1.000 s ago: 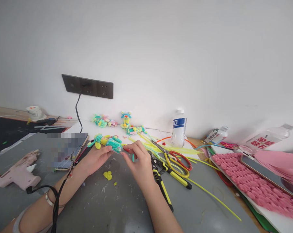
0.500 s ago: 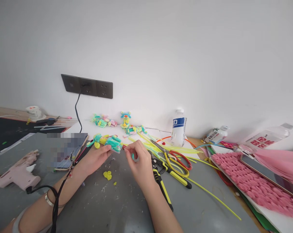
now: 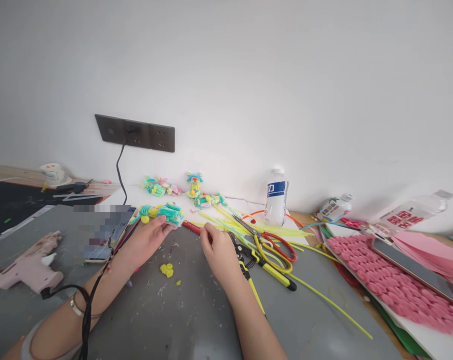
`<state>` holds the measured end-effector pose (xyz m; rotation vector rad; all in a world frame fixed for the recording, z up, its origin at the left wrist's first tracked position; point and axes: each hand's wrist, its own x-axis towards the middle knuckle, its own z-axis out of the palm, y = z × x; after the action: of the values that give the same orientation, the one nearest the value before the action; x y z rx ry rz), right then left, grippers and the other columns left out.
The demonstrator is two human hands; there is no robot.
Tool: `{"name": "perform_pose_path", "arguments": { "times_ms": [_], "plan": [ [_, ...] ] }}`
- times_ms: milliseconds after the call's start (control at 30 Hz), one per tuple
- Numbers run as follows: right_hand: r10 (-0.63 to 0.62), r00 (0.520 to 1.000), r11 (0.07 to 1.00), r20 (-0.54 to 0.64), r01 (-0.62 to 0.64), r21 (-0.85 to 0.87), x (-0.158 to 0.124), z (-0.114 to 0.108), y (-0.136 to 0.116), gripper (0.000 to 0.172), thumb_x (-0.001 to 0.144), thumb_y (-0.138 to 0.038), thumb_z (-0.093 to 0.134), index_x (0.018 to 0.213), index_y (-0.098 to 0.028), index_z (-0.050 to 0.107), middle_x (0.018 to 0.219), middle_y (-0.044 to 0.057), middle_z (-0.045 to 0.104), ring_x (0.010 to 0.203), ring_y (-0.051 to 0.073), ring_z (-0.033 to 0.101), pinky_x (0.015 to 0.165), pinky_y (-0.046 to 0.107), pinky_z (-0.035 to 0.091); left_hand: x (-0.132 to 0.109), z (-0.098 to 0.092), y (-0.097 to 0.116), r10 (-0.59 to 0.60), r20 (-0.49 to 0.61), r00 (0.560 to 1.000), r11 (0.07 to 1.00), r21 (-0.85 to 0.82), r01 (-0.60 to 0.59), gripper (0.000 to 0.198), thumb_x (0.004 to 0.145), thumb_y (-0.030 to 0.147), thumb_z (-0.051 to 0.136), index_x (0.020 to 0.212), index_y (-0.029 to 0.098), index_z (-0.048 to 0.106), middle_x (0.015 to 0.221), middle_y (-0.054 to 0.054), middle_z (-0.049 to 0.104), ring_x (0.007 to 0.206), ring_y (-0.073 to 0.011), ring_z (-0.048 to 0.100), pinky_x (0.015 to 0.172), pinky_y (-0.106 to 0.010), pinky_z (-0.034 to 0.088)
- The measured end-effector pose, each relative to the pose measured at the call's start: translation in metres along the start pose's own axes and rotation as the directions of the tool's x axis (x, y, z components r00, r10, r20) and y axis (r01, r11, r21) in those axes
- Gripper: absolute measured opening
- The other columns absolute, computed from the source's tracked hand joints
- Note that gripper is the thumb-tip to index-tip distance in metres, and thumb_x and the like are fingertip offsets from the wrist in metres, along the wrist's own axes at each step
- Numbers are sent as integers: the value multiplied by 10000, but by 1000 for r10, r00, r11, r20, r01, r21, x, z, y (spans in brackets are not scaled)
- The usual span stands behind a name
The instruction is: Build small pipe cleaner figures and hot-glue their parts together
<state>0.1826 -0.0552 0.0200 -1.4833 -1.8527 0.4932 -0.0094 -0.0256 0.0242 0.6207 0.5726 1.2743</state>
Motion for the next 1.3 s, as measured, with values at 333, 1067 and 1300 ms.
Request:
{"name": "perform_pose_path", "arguments": {
  "times_ms": [333,1067,1300],
  "plan": [
    [33,987,992,157,-13,-129,-3,5,9,104,818,-155,509,738,-219,527,670,-18,549,571,149,483,534,240,325,-2,4,2,-17,-24,1000,1000,16,17,120,700,153,809,728,164,693,763,16,694,846,-137,648,998,-335,472],
    [129,987,985,98,-115,-130,-2,2,13,298,826,-271,577,618,-228,367,584,-40,465,566,150,426,534,250,275,-2,4,1,10,-2,1000,999,33,-10,163,667,170,837,651,171,675,732,13,675,813,-135,624,946,-334,501],
    [46,996,996,80,-51,69,0,3,8,201,767,-209,517,643,-230,361,594,-50,432,552,132,394,533,248,306,-3,5,2,5,24,1000,999,35,-6,110,706,163,806,747,178,705,807,3,695,897,-160,633,953,-342,493]
  ]
}}
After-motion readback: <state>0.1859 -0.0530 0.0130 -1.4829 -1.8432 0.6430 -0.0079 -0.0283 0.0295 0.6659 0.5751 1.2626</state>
